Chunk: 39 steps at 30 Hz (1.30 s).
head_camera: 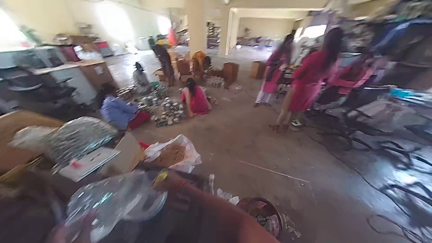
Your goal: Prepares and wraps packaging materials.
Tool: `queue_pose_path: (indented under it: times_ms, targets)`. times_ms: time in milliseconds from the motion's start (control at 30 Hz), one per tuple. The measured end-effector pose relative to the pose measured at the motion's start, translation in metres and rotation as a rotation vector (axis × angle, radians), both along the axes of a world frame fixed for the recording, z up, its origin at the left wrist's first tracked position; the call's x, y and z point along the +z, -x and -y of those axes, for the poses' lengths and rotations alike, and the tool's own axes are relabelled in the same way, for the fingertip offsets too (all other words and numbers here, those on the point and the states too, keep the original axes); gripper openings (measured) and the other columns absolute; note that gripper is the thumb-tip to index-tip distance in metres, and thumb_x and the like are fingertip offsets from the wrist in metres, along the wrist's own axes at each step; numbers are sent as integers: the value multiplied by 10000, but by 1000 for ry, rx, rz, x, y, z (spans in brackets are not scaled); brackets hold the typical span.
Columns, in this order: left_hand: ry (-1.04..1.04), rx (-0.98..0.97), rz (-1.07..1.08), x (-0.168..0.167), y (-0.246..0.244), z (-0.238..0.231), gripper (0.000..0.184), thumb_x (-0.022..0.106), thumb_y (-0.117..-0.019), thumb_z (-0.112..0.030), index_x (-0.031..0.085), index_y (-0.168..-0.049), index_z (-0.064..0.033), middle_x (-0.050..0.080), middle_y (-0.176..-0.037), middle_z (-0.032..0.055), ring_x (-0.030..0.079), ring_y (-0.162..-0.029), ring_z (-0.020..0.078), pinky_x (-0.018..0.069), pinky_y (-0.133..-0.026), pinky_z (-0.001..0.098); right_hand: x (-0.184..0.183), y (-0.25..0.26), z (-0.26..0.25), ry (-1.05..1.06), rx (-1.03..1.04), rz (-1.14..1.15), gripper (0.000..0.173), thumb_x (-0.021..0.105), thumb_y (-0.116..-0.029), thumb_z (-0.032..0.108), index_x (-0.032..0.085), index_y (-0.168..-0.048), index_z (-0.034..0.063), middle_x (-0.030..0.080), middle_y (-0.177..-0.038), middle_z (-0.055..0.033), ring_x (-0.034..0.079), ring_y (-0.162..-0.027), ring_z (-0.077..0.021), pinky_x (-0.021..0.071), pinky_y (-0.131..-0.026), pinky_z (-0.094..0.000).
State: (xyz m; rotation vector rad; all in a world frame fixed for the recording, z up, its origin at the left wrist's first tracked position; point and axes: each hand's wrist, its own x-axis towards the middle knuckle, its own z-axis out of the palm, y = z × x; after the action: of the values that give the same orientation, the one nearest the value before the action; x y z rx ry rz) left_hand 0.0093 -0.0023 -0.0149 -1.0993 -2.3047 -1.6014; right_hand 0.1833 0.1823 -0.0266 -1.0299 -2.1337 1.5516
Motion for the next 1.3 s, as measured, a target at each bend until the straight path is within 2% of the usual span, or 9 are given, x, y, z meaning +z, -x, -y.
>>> queue_pose_path:
  times_ms: [133,267,400,500,600,767,933,1133,1300]
  targets:
    - [26,45,-16,6,-3,1,519,711,-962,-229,595,-1282,162,640,-1234,359,641,-1185,432,484,-1060,513,-7,-2,-11,-77,-129,7,307,701,-955,159,693,-1197,-29,725,-1089,-190,707,-956,-252,560,-920,-439]
    - [-24,66,-61,4,4,-5,378,749,-923,-207,678,-1139,95,725,-1035,250,720,-979,280,549,-931,443,-36,4,-10,-49,-136,-118,236,716,-945,127,718,-1150,10,728,-1074,-153,714,-890,-216,603,-829,-411]
    - [-27,107,-79,9,8,-8,356,758,-916,-241,690,-1094,60,721,-971,205,702,-896,208,540,-865,397,-27,-8,-10,0,-50,-101,196,727,-931,98,724,-1104,7,730,-981,-118,698,-783,-154,603,-761,-349]
    - [-20,106,-77,13,8,-8,341,766,-918,-242,687,-1080,48,718,-950,186,696,-875,200,541,-850,401,-25,-12,-16,-160,-101,-47,174,725,-926,137,751,-1073,48,742,-977,-108,709,-838,-191,591,-821,-429]
    - [-4,75,-87,20,11,-11,336,767,-920,-246,684,-1080,38,713,-955,194,692,-883,261,525,-849,487,-34,-3,-9,-248,-139,-77,194,751,-925,176,761,-1087,70,747,-1031,-129,703,-964,-264,538,-904,-523]
    - [43,-4,-144,27,15,-14,329,766,-933,-239,685,-1098,32,717,-969,227,706,-898,340,534,-842,564,-39,-13,-11,-14,-16,-160,178,739,-919,88,740,-1083,20,742,-953,-95,712,-784,-138,618,-771,-343]
    - [99,-5,-180,31,20,-11,344,736,-961,-286,675,-1093,26,706,-984,250,693,-918,404,505,-836,630,-37,-12,-10,-163,-145,-131,158,741,-930,141,741,-1066,61,732,-944,-115,694,-783,-219,587,-757,-462]
    - [178,-57,-201,41,22,-19,353,740,-963,-290,673,-1126,16,707,-976,261,697,-900,439,514,-807,662,-45,1,-8,61,-166,-175,164,728,-931,83,731,-1079,12,739,-922,-107,710,-740,-150,618,-732,-339]
    - [233,-106,-266,46,25,-32,323,733,-967,-262,681,-1109,23,714,-959,259,706,-899,446,522,-810,662,-46,-6,-16,-97,-331,-128,181,751,-930,187,749,-1063,63,739,-921,-108,703,-779,-202,592,-776,-440]
